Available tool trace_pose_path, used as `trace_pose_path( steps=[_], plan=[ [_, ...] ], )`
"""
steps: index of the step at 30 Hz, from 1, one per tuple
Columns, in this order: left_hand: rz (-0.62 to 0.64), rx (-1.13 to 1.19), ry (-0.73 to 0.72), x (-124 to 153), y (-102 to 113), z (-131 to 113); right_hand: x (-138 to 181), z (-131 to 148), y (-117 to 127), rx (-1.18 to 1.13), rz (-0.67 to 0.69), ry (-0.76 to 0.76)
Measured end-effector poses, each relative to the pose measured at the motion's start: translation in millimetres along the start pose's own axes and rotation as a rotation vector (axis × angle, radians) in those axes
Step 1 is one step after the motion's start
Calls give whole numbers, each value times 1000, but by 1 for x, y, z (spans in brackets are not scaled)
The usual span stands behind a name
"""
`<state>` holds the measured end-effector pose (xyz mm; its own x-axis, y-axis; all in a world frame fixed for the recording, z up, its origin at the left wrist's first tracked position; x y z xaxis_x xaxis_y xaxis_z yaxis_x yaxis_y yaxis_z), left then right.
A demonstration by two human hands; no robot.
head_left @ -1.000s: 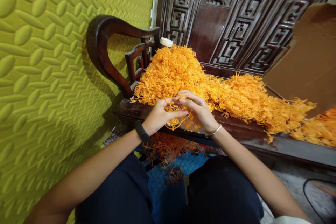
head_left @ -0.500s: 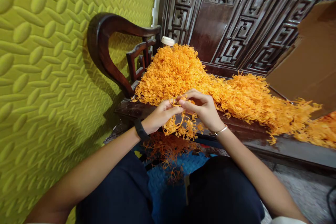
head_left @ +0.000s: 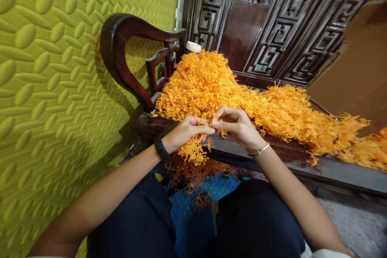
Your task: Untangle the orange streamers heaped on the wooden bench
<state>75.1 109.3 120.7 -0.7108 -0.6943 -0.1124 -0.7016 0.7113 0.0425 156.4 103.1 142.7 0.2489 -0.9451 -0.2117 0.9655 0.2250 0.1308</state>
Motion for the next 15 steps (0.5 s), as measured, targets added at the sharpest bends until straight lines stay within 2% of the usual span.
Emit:
trace_pose_path(
  steps=[3, 6, 9, 11, 13, 15],
  plan=[
    [51, 71, 3, 3, -2, -1, 1, -4, -13, -163, 95, -49],
    [161, 191, 39, 5, -10, 4, 3, -8, -29, -260, 172, -76],
    [263, 273, 67, 10, -16, 9, 5, -10, -46, -314, 275, -87],
    [312, 314, 51, 15, -17, 7, 5, -4, -49, -304, 303, -40],
    [355, 362, -10, 21, -16, -2, 3, 10, -36, -257, 229, 61],
    [349, 384, -58, 25, -14, -12, 5, 28, -10, -191, 58, 187]
  ],
)
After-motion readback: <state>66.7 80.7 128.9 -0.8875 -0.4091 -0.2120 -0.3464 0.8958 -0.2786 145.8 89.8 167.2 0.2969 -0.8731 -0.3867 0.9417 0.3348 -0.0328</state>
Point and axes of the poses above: each hand's wrist, its own x-axis away from the middle knuckle, its own y-axis out of the back of the hand, z = x × y, the point moved 9 cm from there along -x, towards the middle knuckle
